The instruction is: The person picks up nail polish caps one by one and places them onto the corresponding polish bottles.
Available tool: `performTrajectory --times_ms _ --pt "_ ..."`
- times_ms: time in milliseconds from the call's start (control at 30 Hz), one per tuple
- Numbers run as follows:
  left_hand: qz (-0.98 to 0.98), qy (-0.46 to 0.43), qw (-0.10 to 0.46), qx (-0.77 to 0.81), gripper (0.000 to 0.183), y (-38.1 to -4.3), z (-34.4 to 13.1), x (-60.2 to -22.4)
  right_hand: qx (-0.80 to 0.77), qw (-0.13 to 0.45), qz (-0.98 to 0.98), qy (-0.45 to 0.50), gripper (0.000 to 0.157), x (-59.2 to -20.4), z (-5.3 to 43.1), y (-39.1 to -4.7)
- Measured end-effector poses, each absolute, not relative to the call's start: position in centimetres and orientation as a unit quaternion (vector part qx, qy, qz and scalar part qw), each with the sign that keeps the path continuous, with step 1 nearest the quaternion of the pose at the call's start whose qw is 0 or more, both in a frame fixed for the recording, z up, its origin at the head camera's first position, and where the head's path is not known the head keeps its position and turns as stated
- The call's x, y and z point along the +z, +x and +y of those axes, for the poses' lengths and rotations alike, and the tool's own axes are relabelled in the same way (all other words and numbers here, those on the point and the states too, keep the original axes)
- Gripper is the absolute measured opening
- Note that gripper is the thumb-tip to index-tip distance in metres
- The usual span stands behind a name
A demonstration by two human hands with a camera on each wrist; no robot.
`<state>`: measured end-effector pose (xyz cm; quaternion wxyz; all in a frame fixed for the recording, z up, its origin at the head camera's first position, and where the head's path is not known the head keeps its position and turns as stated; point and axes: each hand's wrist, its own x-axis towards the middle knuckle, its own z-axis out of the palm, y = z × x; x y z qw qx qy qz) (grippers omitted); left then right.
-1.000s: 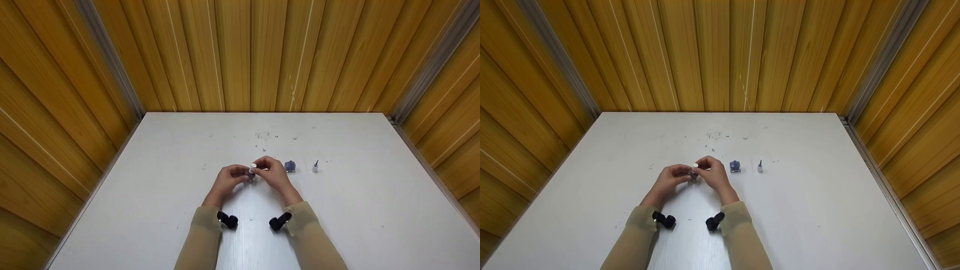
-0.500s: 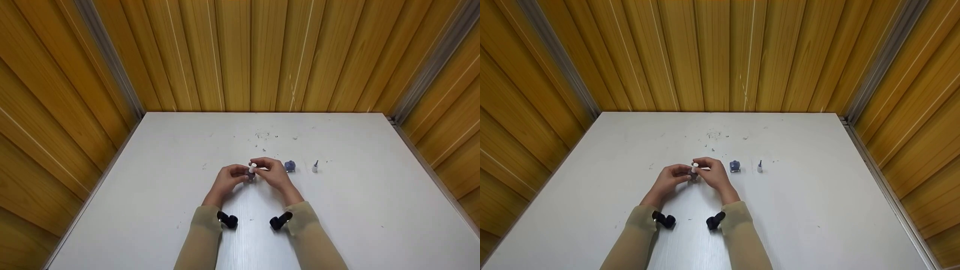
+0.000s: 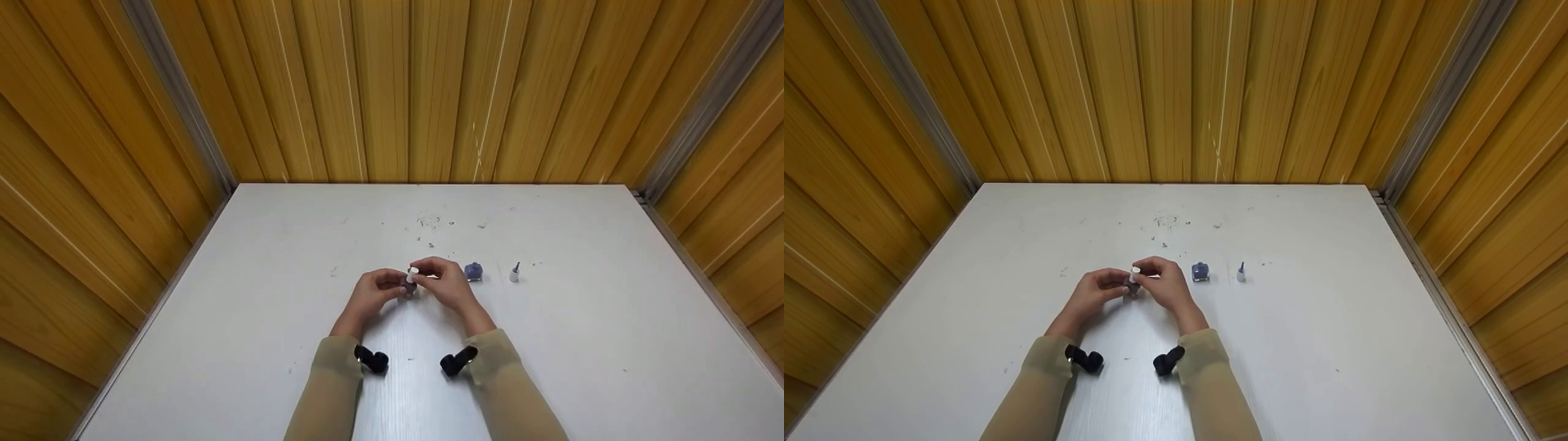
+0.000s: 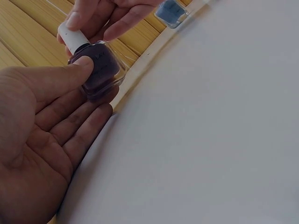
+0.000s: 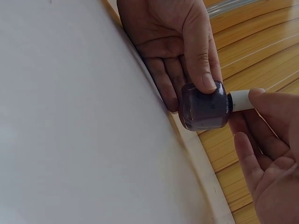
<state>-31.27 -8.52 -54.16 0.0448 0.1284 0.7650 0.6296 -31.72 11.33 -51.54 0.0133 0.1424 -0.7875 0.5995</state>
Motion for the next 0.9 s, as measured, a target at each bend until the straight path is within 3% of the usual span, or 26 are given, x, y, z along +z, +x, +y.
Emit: performTrajectory --times_ms 367,900 --pt "0.766 0.117 0.053 0.63 0.028 -31.12 -8.49 -54.06 0.582 0.014 -0.805 0.116 0.022 -51.71 11.38 -31.68" --pt "0.763 0.118 0.045 0.634 0.029 -31.16 -8.45 -54.13 0.605 0.014 -0.778 0.167 0.03 -51.8 11.38 -31.87"
